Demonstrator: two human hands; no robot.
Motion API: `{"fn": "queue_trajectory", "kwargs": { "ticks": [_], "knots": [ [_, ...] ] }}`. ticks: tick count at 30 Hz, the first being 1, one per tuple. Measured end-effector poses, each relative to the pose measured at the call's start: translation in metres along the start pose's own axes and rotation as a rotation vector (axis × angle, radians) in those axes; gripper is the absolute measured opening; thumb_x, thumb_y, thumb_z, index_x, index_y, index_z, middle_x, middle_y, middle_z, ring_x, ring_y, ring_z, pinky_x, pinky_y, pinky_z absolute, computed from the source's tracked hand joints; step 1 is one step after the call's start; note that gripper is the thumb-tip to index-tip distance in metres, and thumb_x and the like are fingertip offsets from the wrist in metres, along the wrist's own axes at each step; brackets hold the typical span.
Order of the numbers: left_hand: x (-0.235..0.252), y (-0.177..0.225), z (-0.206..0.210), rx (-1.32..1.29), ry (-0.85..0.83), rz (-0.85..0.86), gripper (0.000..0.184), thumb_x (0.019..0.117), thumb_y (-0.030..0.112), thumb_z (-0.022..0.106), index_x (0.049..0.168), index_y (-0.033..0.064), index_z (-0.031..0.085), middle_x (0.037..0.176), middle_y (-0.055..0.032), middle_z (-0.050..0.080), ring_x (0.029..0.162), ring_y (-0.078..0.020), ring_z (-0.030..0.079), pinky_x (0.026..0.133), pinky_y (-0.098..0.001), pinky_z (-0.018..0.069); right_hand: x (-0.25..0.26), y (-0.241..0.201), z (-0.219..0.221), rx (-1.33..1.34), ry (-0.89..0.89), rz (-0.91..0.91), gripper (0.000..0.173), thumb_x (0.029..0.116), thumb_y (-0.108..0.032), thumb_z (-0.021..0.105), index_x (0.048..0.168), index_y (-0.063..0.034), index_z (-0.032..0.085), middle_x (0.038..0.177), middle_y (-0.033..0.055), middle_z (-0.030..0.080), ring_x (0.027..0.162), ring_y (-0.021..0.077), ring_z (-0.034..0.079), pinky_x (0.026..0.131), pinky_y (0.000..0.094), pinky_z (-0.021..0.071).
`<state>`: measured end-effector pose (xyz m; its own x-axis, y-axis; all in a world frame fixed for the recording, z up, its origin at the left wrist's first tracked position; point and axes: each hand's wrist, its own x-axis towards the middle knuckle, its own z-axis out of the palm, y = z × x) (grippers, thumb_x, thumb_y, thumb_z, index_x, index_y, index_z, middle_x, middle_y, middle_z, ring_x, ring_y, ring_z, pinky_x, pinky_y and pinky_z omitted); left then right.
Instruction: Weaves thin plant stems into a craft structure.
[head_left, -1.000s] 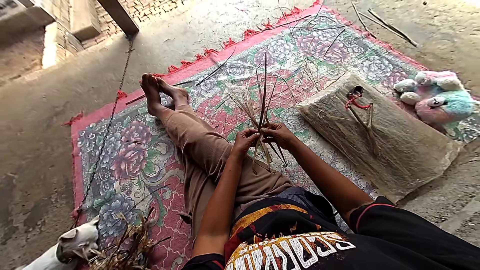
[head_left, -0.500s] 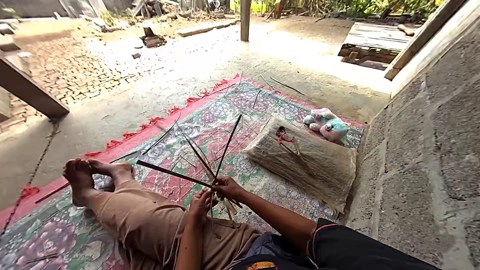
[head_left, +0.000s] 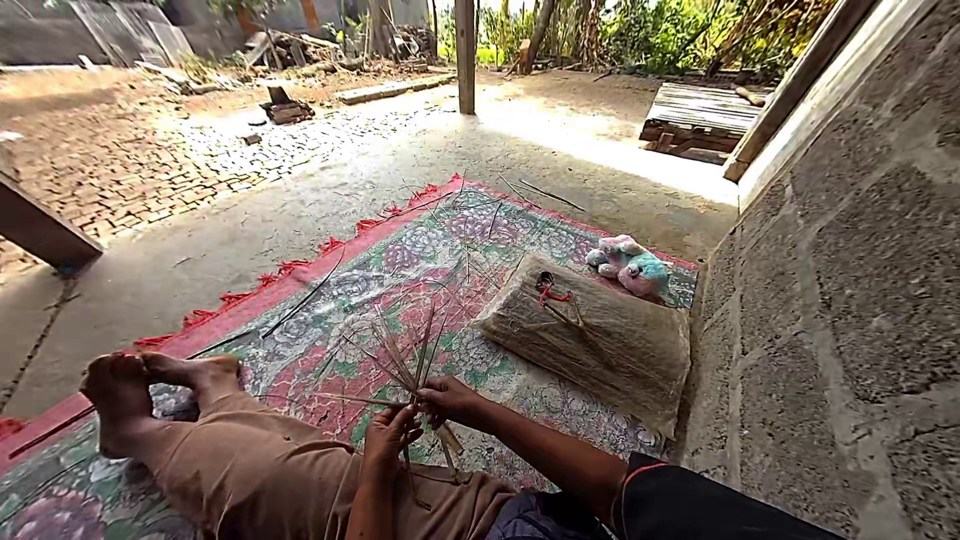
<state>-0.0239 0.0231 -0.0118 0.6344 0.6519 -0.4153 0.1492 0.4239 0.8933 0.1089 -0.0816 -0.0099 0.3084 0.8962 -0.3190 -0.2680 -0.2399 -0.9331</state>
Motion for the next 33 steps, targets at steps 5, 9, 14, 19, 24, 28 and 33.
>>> {"fn": "queue_trajectory", "kwargs": {
  "ticks": [5,9,14,19,24,28,33],
  "knots": [
    [0.0,0.002,0.002,-0.006,0.048,0.043,0.006,0.0997,-0.002,0.059,0.099,-0.0051,0.064,0.075,-0.0085,0.068,0.058,-0.0148,0.067,0.056,-0.0299,0.0596,0.001,0.009,0.014,0.261,0.199,-0.1,0.016,0.1079,-0.007,0.046,0.112,0.0053,0.055,0.086,0.0096,0.061,0.072,0.0172,0.065,0.071,0.0366,0.06],
    [-0.003,0.004,0.006,-0.018,0.073,0.048,0.003,0.0987,-0.004,0.059,0.098,-0.0056,0.062,0.074,-0.008,0.068,0.057,-0.0138,0.067,0.057,-0.0292,0.0604,0.0,0.006,0.023,0.314,0.353,-0.092,0.017,0.109,-0.005,0.041,0.112,0.0074,0.053,0.089,0.0102,0.06,0.074,0.0148,0.063,0.075,0.0328,0.058],
    [0.0,0.004,0.007,-0.027,0.124,0.048,0.004,0.0981,-0.005,0.059,0.101,-0.0075,0.061,0.075,-0.0101,0.067,0.056,-0.0149,0.067,0.056,-0.0296,0.0606,0.001,0.009,0.029,0.322,0.492,-0.241,0.02,0.1093,-0.005,0.04,0.113,0.0104,0.053,0.09,0.0128,0.062,0.074,0.0143,0.066,0.075,0.03,0.0591],
    [0.0,0.001,0.005,-0.041,0.088,0.089,0.006,0.0973,-0.007,0.059,0.102,-0.0071,0.061,0.076,-0.0103,0.068,0.057,-0.0158,0.068,0.057,-0.0304,0.0613,0.002,0.01,0.029,0.189,0.436,-0.2,0.019,0.109,-0.007,0.042,0.113,0.0073,0.054,0.088,0.0105,0.06,0.073,0.0134,0.062,0.07,0.0298,0.0552],
    [-0.001,0.0,0.006,0.004,0.072,0.11,0.006,0.0952,-0.009,0.061,0.101,-0.0071,0.062,0.074,-0.0097,0.068,0.056,-0.015,0.068,0.057,-0.0301,0.0612,0.004,0.013,0.029,0.143,0.298,-0.056,0.018,0.108,-0.006,0.046,0.117,0.0089,0.052,0.098,0.0156,0.062,0.077,0.019,0.067,0.072,0.0356,0.06],
    [-0.001,-0.002,0.004,0.018,0.071,0.109,0.006,0.0947,-0.01,0.061,0.101,-0.0073,0.062,0.075,-0.0104,0.068,0.057,-0.0154,0.068,0.057,-0.0303,0.061,0.005,0.018,0.028,0.201,0.225,-0.07,0.013,0.1037,0.003,0.05,0.115,0.0094,0.052,0.098,0.0152,0.061,0.081,0.0202,0.068,0.077,0.0383,0.0611],
    [-0.001,-0.003,0.001,0.007,0.07,0.098,0.008,0.0944,-0.01,0.062,0.102,-0.0075,0.061,0.076,-0.0107,0.069,0.057,-0.0156,0.068,0.057,-0.0299,0.0612,0.003,0.016,0.027,0.454,0.232,-0.026,0.011,0.1042,-0.001,0.053,0.114,0.0031,0.054,0.09,0.0107,0.063,0.076,0.0202,0.067,0.073,0.0402,0.0604]
  ]
}}
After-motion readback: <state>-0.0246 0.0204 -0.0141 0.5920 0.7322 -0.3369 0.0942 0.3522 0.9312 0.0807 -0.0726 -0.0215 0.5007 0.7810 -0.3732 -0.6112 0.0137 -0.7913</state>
